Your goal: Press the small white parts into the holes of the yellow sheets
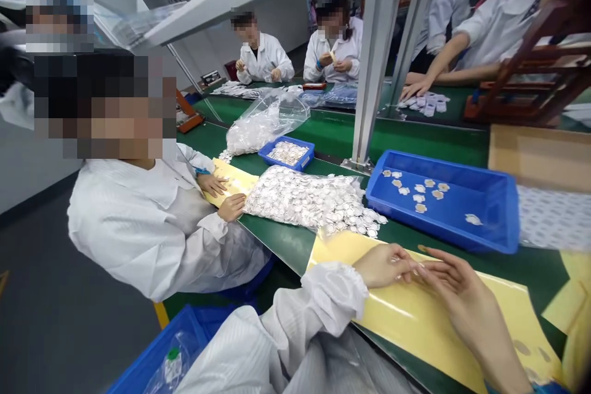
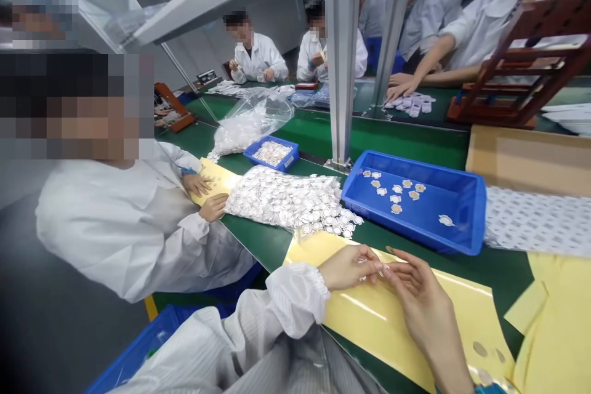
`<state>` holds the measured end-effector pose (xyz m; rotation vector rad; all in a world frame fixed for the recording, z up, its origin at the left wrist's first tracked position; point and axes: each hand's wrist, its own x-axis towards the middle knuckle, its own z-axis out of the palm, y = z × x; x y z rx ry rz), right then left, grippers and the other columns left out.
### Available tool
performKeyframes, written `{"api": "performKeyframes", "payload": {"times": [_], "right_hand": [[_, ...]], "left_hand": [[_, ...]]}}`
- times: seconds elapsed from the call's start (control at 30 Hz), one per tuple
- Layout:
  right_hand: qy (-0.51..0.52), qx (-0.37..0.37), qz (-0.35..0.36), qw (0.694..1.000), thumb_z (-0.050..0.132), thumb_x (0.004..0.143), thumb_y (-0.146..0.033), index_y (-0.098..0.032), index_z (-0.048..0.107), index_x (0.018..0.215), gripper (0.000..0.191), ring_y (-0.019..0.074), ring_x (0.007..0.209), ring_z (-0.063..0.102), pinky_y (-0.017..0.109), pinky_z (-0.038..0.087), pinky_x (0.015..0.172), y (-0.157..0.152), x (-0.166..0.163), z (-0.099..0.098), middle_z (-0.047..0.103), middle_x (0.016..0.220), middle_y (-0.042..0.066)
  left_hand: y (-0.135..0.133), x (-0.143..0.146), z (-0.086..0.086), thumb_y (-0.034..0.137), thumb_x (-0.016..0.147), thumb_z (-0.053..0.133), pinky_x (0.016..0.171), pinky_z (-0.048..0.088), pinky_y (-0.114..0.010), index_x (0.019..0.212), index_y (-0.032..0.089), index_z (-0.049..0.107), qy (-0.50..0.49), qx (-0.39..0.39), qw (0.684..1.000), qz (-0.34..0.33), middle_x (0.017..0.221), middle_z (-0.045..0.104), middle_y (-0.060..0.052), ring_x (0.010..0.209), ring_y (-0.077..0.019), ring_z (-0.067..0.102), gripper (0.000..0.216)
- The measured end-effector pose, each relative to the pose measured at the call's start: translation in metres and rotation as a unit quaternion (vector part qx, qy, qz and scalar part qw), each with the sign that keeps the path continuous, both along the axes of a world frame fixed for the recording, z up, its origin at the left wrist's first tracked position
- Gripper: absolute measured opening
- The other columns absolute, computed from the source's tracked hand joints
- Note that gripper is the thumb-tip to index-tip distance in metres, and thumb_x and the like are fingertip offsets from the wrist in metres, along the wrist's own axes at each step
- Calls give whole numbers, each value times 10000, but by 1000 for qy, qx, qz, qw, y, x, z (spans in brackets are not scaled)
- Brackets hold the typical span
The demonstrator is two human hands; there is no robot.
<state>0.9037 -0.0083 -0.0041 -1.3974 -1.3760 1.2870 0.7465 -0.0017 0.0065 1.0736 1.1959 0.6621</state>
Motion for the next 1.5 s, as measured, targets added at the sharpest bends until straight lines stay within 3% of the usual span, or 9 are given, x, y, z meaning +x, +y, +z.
{"api": "performKeyframes", "payload": {"times": [0.1, 0.2, 0.33, 0.43, 0.77, 1.27, 1.5], "right_hand": [[9, -28, 17, 999, 681, 661, -553, -200, 548, 1107, 584, 237, 828, 650, 357, 565, 743, 3, 9, -6, 661, 851, 79], [-8, -3, 13, 1000, 666, 698, -519, -198, 553, 1117, 539, 232, 842, 636, 383, 543, 774, 3, 11, -13, 658, 910, 90], [-10, 64, -60, 996, 635, 745, -479, -191, 619, 873, 315, 243, 983, 584, 389, 509, 818, 2, 8, -15, 614, 1071, 110], [24, 50, -50, 997, 633, 754, -449, -181, 619, 750, 269, 225, 962, 595, 375, 496, 832, 2, 6, -14, 626, 1035, 98], [3, 45, -49, 998, 635, 750, -377, -178, 626, 731, 199, 192, 834, 615, 337, 491, 740, 3, -1, -13, 650, 967, 77], [-19, 61, -50, 997, 619, 761, -342, -178, 621, 717, 170, 183, 831, 620, 318, 496, 714, 4, -3, -14, 652, 951, 72], [-23, 69, -49, 996, 624, 763, -368, -178, 618, 714, 196, 193, 850, 617, 317, 495, 705, 4, -3, -16, 652, 953, 76]], "left_hand": [[-1, -2, -5, 388, 805, 551, 611, 372, -233, 815, 127, 659, 27, 26, 998, -40, 612, 569, 8, 590, -92, 458, 283], [-1, -3, -9, 387, 774, 570, 544, 337, -223, 784, 111, 685, 15, -2, 999, -43, 601, 572, 1, 531, -77, 416, 299], [0, -2, -11, 411, 740, 568, 439, 213, -222, 748, 100, 663, 23, -40, 999, 1, 548, 525, 15, 416, -49, 303, 325], [2, 0, -13, 417, 727, 558, 424, 192, -219, 725, 112, 639, 22, -25, 999, 5, 536, 504, 22, 406, -51, 295, 315], [5, 0, -12, 425, 750, 529, 454, 245, -226, 570, 154, 541, 34, 18, 999, -24, 492, 448, 35, 430, -69, 315, 325], [5, 1, -2, 445, 743, 522, 443, 218, -223, 547, 166, 516, 41, 22, 998, -40, 426, 355, 56, 425, -72, 286, 341], [5, 1, -2, 438, 745, 538, 449, 229, -221, 569, 157, 522, 27, 26, 999, -30, 491, 434, 38, 442, -68, 299, 331]]}}
